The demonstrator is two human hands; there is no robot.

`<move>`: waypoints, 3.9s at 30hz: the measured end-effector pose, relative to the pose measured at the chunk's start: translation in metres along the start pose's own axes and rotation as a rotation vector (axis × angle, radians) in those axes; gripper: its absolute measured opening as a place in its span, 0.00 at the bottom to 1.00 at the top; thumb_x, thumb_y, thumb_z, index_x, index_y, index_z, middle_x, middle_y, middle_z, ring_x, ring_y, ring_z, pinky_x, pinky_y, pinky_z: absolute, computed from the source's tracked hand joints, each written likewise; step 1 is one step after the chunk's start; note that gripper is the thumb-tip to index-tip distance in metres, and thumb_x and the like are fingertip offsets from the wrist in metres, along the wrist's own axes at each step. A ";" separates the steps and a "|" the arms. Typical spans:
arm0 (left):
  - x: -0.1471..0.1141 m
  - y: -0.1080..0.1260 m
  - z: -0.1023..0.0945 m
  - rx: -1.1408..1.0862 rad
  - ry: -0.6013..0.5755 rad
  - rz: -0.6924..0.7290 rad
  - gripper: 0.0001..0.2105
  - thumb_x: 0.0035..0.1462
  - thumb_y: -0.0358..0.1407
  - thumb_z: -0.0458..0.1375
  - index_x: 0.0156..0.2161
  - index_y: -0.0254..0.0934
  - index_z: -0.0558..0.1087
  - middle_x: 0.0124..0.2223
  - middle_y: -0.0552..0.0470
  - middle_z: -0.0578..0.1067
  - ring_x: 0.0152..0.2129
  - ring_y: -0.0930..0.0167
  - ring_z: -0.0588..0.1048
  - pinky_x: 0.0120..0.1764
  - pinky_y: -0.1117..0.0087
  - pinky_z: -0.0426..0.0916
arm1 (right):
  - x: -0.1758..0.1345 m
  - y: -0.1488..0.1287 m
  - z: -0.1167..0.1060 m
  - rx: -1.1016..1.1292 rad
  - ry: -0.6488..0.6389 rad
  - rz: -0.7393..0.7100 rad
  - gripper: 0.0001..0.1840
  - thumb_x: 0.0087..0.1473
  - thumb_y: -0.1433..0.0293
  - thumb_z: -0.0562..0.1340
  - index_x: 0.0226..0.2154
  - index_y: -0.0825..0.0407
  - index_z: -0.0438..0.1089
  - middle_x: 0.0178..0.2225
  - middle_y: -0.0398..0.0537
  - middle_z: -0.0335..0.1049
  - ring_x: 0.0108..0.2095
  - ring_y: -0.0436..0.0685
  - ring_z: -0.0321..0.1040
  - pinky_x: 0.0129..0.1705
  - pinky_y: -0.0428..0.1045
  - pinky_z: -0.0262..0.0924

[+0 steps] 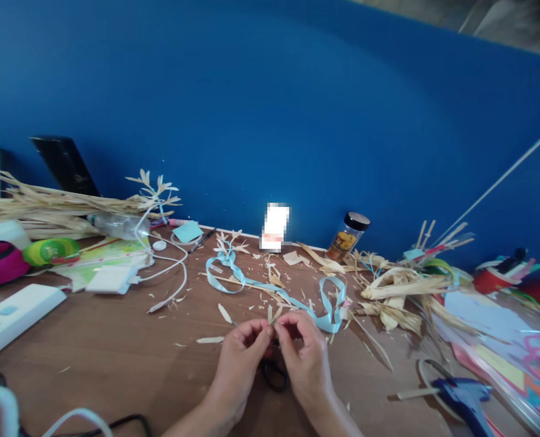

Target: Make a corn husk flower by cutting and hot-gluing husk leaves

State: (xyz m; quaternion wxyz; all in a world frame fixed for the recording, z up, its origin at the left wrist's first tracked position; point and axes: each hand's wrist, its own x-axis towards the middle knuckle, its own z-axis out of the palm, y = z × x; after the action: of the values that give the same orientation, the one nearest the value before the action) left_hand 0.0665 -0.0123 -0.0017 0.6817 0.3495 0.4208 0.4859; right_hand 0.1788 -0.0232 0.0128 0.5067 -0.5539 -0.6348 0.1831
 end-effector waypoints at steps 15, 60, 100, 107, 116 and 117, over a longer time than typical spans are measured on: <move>0.001 -0.002 -0.001 0.005 -0.008 0.013 0.11 0.46 0.41 0.60 0.32 0.34 0.75 0.26 0.52 0.74 0.23 0.73 0.71 0.27 0.74 0.64 | 0.001 0.002 0.000 0.012 0.008 -0.010 0.05 0.52 0.74 0.56 0.30 0.51 0.68 0.30 0.46 0.66 0.32 0.54 0.64 0.34 0.47 0.61; 0.004 -0.002 -0.001 -0.023 -0.023 -0.046 0.11 0.47 0.38 0.61 0.35 0.32 0.76 0.29 0.49 0.76 0.25 0.74 0.70 0.30 0.75 0.65 | -0.001 0.005 0.002 0.148 -0.015 0.212 0.05 0.53 0.68 0.56 0.29 0.52 0.64 0.25 0.43 0.67 0.27 0.52 0.65 0.31 0.45 0.60; -0.056 0.066 -0.056 -0.395 0.341 0.187 0.11 0.36 0.30 0.67 0.29 0.35 0.73 0.25 0.55 0.74 0.20 0.79 0.70 0.23 0.81 0.67 | 0.014 -0.023 -0.019 -0.359 -0.461 0.011 0.07 0.54 0.69 0.54 0.37 0.48 0.64 0.33 0.44 0.71 0.33 0.53 0.66 0.35 0.46 0.55; -0.080 0.036 -0.077 -0.351 0.372 0.054 0.11 0.36 0.32 0.68 0.28 0.35 0.72 0.24 0.57 0.72 0.20 0.79 0.68 0.23 0.81 0.66 | 0.021 -0.045 0.010 -0.586 -0.609 -0.087 0.06 0.54 0.67 0.55 0.36 0.49 0.65 0.34 0.44 0.70 0.34 0.53 0.65 0.32 0.45 0.50; -0.100 0.019 -0.079 -0.246 0.401 -0.006 0.14 0.28 0.36 0.70 0.23 0.34 0.73 0.19 0.57 0.71 0.16 0.79 0.66 0.20 0.80 0.60 | 0.065 -0.041 0.062 -0.729 -0.606 -0.142 0.09 0.55 0.67 0.53 0.35 0.50 0.67 0.35 0.48 0.72 0.36 0.57 0.66 0.32 0.47 0.50; -0.101 0.018 -0.079 -0.236 0.402 -0.006 0.14 0.28 0.37 0.70 0.22 0.34 0.73 0.19 0.57 0.71 0.16 0.79 0.65 0.20 0.80 0.60 | 0.070 -0.040 0.067 -0.734 -0.610 -0.137 0.09 0.55 0.67 0.53 0.35 0.51 0.67 0.36 0.49 0.72 0.37 0.57 0.66 0.33 0.47 0.50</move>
State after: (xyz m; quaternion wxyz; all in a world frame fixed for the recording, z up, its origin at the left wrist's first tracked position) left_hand -0.0295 -0.0984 0.0059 0.6218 0.1624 0.4895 0.5893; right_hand 0.1102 0.0480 0.0468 0.0795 -0.5740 -0.8122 0.0673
